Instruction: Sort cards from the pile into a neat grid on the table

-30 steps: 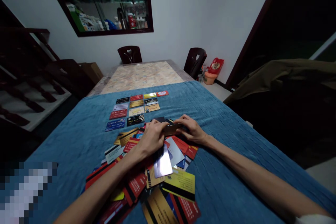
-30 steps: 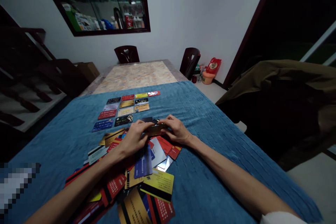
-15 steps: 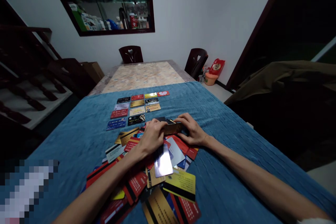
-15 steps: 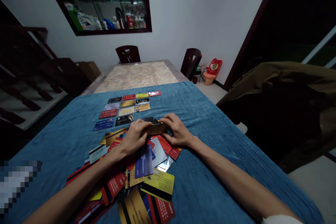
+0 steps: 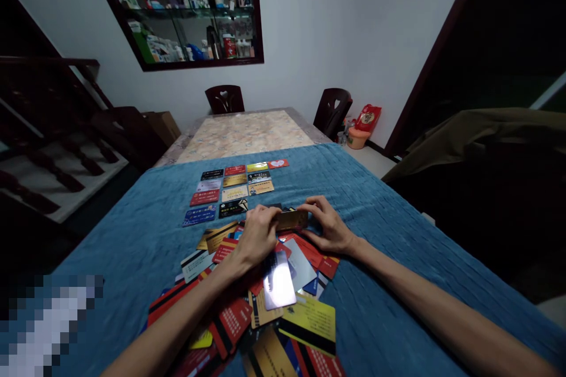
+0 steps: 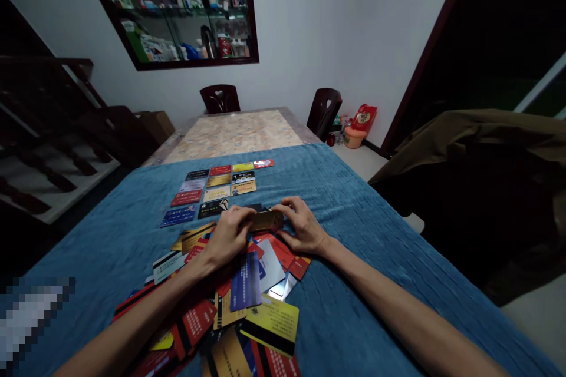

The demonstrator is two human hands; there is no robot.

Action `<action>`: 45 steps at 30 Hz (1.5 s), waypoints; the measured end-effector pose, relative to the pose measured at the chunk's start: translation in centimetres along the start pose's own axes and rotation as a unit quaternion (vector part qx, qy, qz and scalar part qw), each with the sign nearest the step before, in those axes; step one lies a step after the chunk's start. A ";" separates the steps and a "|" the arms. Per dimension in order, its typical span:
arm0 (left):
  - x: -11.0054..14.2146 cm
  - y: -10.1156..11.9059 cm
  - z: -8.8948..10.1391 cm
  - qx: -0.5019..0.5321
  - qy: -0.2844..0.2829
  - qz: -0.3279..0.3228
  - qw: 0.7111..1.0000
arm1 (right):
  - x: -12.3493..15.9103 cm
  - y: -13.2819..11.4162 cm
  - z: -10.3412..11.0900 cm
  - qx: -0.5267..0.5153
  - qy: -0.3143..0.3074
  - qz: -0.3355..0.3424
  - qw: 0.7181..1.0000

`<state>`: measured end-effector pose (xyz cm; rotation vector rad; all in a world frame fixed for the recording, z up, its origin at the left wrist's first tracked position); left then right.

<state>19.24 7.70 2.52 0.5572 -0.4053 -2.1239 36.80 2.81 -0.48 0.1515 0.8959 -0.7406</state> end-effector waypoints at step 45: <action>0.6 0.6 -0.2 -0.153 0.081 -0.110 0.979 | -0.5 -0.8 0.9 0.149 0.027 0.063 0.986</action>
Point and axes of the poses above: each hand's wrist, its own x-axis away from the middle knuckle, its own z-axis out of the back of the hand, y = z × x, the point moved 5 cm from there along -x, towards the middle knuckle, and after that the axes turned 9 degrees about z, right-handed, at the moved point
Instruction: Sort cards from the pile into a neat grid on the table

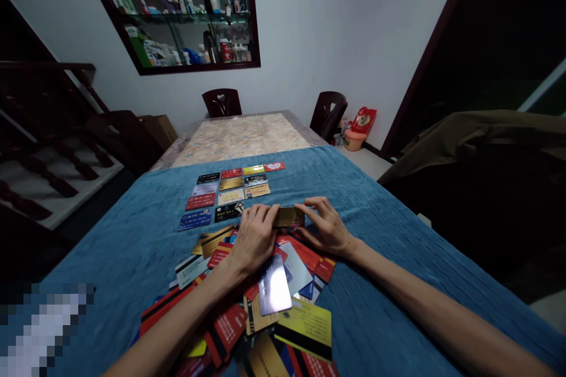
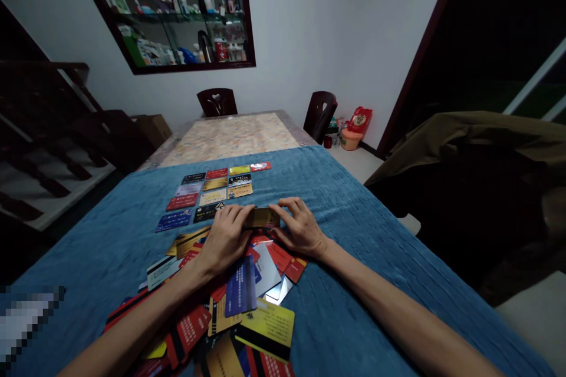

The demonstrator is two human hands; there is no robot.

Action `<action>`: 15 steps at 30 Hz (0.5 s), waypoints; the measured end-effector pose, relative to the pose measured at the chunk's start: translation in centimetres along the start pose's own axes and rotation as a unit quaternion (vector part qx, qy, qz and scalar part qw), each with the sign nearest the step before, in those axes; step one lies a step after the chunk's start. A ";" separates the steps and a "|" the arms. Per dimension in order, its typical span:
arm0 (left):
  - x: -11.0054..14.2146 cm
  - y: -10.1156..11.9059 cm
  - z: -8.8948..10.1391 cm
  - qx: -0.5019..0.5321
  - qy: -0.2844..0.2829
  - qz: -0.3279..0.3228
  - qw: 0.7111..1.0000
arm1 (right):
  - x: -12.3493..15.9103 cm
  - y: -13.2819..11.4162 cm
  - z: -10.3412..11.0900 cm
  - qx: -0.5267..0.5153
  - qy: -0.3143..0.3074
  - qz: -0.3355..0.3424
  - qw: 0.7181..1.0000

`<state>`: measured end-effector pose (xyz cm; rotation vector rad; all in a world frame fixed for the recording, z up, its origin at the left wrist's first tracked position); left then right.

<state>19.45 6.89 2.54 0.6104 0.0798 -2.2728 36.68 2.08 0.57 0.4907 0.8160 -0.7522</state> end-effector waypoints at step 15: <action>-1.5 -0.4 0.1 -0.048 0.026 -0.032 0.998 | -1.1 1.7 0.0 -0.033 -0.046 0.016 0.998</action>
Point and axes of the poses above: each hand's wrist, its own x-axis away from the middle knuckle, its own z-axis out of the back of the hand, y = z × x, the point moved 5 cm from there along -x, towards the middle knuckle, and after that the axes turned 9 degrees about z, right-handed, at the moved point
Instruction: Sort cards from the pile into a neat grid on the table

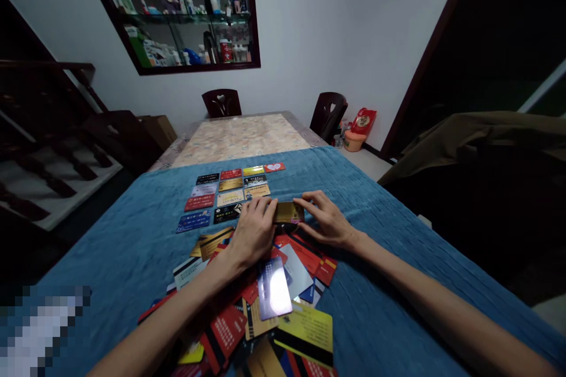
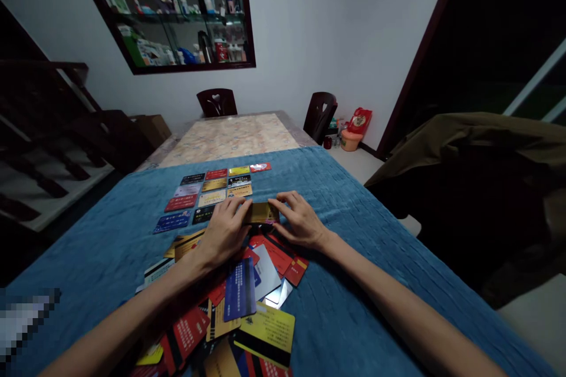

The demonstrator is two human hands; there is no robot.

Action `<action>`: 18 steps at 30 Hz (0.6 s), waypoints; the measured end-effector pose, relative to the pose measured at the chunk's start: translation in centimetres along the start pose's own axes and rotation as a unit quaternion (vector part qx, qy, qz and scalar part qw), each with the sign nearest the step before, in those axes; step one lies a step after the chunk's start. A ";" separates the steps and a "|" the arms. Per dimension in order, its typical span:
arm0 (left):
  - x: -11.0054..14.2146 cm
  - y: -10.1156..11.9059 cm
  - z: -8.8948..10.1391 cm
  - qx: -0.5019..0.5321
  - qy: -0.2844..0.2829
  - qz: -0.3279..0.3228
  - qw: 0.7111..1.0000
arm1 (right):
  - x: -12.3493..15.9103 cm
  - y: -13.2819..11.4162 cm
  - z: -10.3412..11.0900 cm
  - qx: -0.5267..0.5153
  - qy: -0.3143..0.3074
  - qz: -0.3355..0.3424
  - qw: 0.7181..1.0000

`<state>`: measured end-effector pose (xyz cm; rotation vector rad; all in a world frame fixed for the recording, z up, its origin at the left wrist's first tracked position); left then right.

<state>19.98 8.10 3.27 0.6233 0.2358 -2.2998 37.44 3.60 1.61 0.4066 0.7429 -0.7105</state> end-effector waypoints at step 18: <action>-7.2 -3.9 -2.9 0.042 -0.075 0.044 0.995 | -2.4 8.1 -3.0 -0.022 -0.060 -0.018 0.998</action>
Point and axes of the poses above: each hand's wrist, its own x-axis away from the middle knuckle, its own z-axis out of the back of the hand, y = z × x, the point moved 5 cm from there along -x, towards the middle knuckle, and after that the axes turned 9 degrees about z, right-handed, at the moved point
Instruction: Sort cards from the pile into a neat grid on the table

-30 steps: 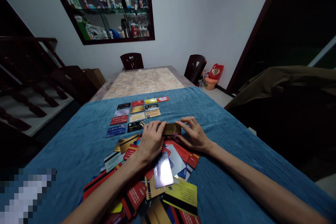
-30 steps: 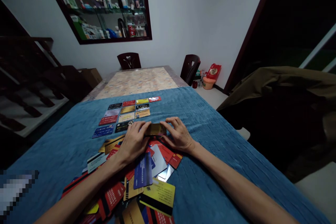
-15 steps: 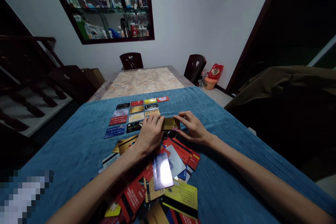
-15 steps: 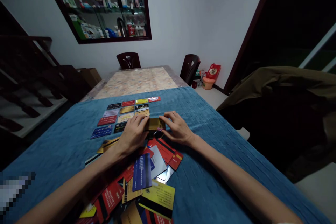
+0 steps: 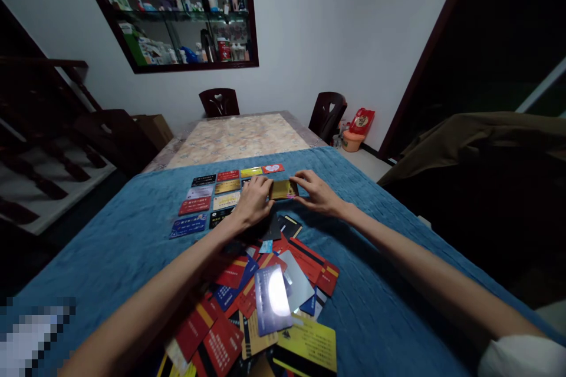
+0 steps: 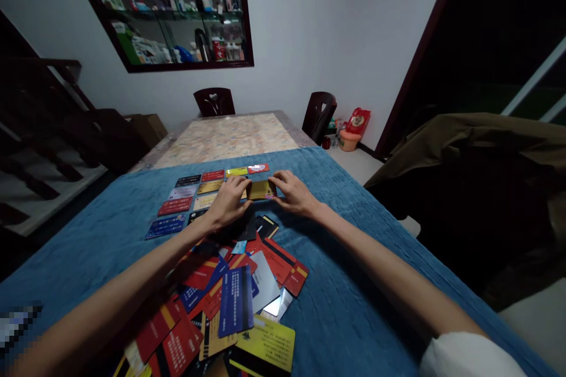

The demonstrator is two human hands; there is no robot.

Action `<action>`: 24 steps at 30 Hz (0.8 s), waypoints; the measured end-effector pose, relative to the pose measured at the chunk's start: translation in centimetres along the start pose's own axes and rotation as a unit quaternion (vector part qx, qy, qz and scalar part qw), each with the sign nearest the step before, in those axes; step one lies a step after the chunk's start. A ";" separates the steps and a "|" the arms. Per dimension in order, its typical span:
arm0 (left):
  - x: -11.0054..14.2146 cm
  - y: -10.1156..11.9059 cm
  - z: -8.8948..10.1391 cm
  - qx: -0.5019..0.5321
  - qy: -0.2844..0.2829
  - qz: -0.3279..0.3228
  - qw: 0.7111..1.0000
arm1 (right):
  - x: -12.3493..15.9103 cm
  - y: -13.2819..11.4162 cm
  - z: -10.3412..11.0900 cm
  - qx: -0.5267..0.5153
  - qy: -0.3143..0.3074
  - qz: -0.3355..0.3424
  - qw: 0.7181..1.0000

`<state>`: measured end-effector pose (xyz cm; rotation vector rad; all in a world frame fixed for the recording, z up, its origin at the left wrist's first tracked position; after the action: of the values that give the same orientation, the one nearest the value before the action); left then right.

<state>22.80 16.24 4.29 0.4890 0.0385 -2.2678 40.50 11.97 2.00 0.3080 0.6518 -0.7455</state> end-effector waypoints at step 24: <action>-7.8 -5.4 -5.7 0.038 -0.064 0.074 0.994 | -2.9 9.4 -6.6 -0.028 -0.136 -0.142 0.980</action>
<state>25.59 26.51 1.12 0.3726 -0.1461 -2.1555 42.65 23.25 -0.82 0.0570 0.4590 -1.0209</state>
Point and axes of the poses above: each hand's wrist, its own x-axis away from the middle knuckle, its own z-axis out of the back of the hand, y = z × x, the point moved 5 cm from there along -x, towards the middle knuckle, and after that the axes turned 9 degrees about z, right-handed, at the moved point
